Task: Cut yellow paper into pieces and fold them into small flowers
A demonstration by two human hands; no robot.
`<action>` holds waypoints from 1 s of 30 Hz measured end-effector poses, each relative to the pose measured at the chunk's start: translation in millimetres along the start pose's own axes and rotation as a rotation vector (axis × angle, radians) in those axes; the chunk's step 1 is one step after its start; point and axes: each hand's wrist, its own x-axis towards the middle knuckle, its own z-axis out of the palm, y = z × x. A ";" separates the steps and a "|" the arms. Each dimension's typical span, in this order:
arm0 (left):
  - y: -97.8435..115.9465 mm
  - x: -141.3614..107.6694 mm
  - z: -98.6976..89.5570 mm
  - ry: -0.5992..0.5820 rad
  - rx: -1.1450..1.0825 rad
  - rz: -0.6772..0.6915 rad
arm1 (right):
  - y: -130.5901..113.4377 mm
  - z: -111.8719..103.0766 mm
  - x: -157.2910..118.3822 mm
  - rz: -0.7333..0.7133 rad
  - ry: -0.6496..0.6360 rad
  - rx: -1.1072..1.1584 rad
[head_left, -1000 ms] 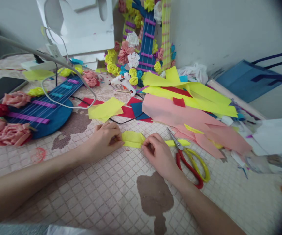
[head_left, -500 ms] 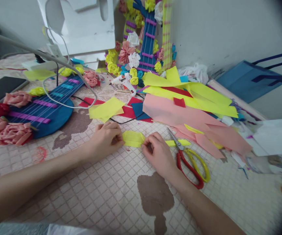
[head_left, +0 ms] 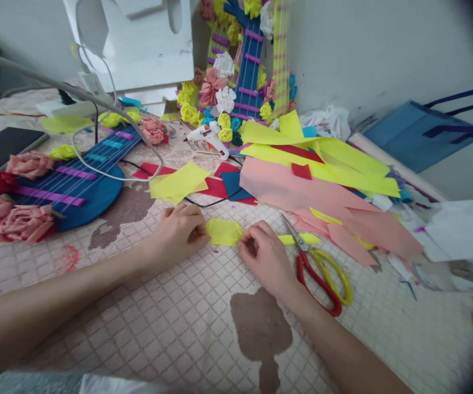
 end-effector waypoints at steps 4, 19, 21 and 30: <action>-0.7 -0.2 1.8 0.020 0.006 0.019 | 1.3 1.4 -0.2 -0.012 0.008 0.006; 3.2 -0.8 -0.6 -0.012 -0.102 0.022 | -1.5 -1.0 0.9 0.010 -0.046 0.055; 7.1 0.2 0.2 0.000 -0.072 -0.002 | -4.7 2.4 1.0 0.026 -0.025 -0.009; 11.2 2.5 7.2 0.048 0.026 -0.020 | -6.4 5.0 0.3 0.050 -0.042 -0.060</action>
